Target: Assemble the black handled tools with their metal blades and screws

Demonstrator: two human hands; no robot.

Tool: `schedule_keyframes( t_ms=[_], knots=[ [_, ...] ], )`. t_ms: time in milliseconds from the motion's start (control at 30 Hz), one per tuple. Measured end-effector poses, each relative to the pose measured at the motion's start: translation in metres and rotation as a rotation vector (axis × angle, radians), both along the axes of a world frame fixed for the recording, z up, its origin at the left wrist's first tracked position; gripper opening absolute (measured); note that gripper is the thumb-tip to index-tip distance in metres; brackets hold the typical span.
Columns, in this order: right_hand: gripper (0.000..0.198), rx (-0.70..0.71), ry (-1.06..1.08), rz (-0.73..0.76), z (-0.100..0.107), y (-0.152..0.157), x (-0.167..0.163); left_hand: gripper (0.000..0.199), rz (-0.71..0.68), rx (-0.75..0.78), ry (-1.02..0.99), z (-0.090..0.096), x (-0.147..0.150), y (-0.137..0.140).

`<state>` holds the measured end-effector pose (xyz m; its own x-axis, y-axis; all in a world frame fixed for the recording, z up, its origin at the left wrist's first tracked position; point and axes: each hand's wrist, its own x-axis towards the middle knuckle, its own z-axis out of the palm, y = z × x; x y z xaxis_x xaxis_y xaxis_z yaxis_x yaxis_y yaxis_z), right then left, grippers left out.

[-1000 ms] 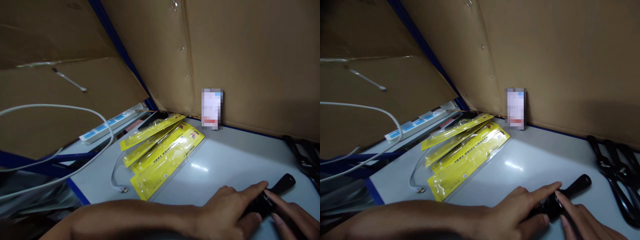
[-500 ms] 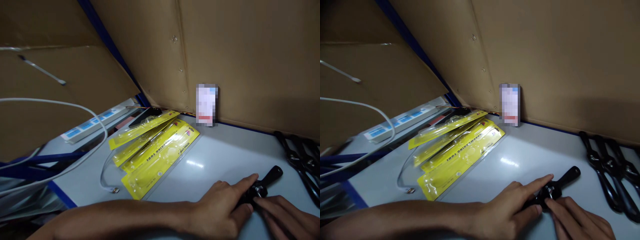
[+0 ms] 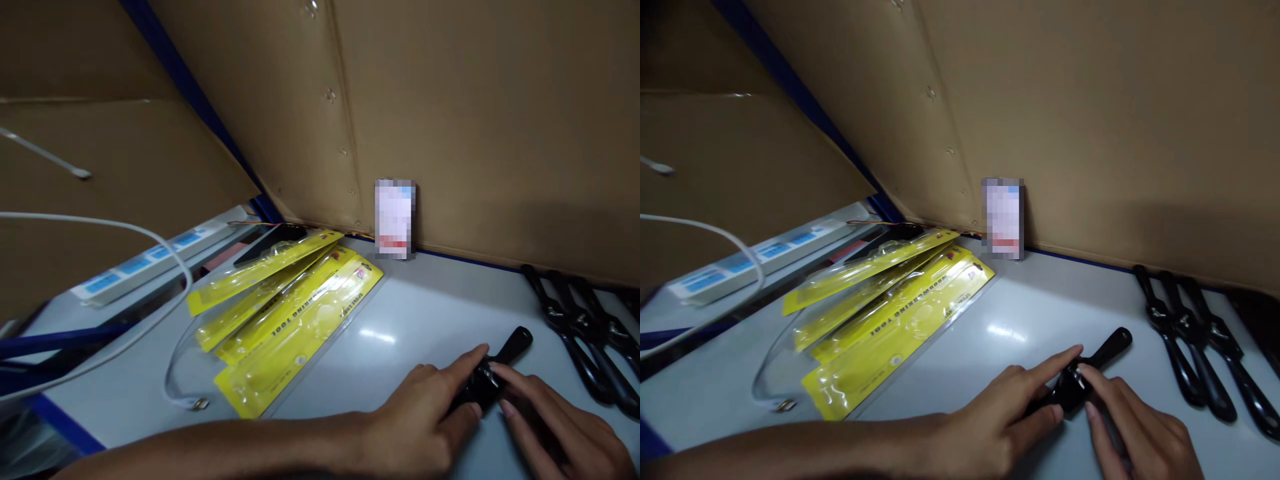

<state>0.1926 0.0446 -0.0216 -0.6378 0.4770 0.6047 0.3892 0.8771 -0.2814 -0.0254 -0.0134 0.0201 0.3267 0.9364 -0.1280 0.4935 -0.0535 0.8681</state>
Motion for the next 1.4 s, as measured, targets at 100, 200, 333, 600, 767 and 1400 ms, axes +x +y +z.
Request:
schedule_keyframes(
  t_ms=[100,200,333,600,767,1400],
  knots=[
    [0.041,0.042,-0.024,0.069,0.006,0.001,-0.001,0.069,0.01,-0.008,-0.014,-0.002,0.0,-0.001],
    [0.034,0.03,-0.02,0.065,0.01,0.001,-0.004,0.068,0.026,-0.009,-0.031,-0.004,0.0,-0.003],
    [0.031,-0.123,0.021,-0.015,0.019,-0.004,-0.012,0.067,0.056,-0.027,-0.101,-0.007,0.0,-0.006],
    [0.029,-0.197,-0.025,0.078,0.029,-0.009,-0.015,0.067,0.105,-0.066,-0.121,-0.011,0.001,-0.005],
    [0.034,-0.236,0.002,0.021,0.029,-0.008,-0.016,0.067,0.12,-0.068,-0.085,-0.012,0.002,-0.005],
    [0.031,-0.255,0.043,0.006,0.03,-0.008,-0.017,0.066,0.131,-0.061,-0.089,-0.021,-0.003,-0.009]
  ],
)
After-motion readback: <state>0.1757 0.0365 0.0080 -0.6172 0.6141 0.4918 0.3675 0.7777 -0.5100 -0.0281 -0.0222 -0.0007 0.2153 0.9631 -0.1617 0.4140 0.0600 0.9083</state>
